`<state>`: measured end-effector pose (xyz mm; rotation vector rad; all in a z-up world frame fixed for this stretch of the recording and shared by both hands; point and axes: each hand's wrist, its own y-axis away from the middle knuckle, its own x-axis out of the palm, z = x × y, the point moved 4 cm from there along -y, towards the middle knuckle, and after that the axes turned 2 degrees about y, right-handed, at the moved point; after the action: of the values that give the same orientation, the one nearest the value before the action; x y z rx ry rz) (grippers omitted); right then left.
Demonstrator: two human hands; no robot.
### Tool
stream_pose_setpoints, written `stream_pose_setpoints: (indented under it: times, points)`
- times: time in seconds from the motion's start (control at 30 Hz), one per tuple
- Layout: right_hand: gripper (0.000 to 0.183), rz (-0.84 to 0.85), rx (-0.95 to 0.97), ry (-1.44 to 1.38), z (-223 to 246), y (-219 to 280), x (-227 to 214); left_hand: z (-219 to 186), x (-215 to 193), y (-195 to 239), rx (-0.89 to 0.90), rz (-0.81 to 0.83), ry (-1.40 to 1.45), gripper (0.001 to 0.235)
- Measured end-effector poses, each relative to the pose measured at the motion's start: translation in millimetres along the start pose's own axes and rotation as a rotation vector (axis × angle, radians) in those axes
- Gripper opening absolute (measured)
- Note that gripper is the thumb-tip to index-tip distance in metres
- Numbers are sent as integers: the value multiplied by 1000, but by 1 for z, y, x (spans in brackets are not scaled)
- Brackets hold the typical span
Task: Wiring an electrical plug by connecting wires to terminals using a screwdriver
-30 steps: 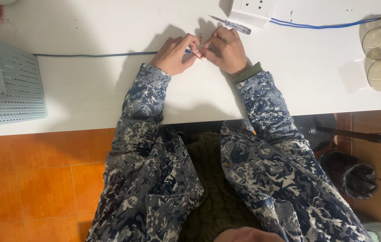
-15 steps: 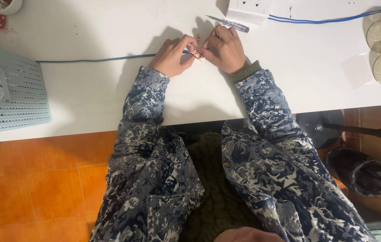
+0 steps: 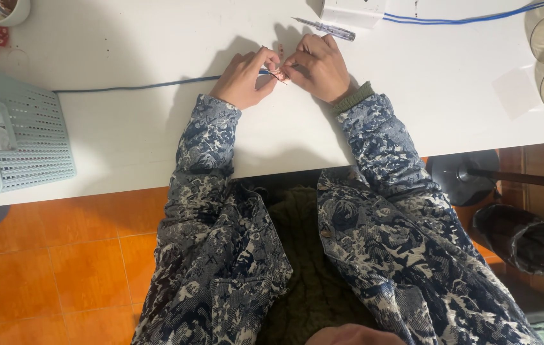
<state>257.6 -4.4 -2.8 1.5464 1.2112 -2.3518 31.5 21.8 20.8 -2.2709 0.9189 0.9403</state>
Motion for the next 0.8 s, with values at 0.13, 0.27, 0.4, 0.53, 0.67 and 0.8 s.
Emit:
stream_pose_setpoints:
  times: [0.13,0.27,0.4,0.53,0.67,0.8]
  points:
    - [24,-40,18,55,3,1,1,4,5,0,22,-3,-14,32]
    - [41,-24,44,28,9,0,-10,-5,0,6,84,-38,44,35]
    - [28,-24,72,-32,-9,13,-16,1,0,3,105,-35,-49,32]
    - [16,123,25,-147,-3,13,-29,-1,-4,2,190,-103,-67,28]
    - [17,166,-55,-172,-7,18,-23,-6,-6,2,203,-113,-106,20]
    - [15,182,-68,-160,-12,25,-15,-7,-5,2,243,-139,-157,15]
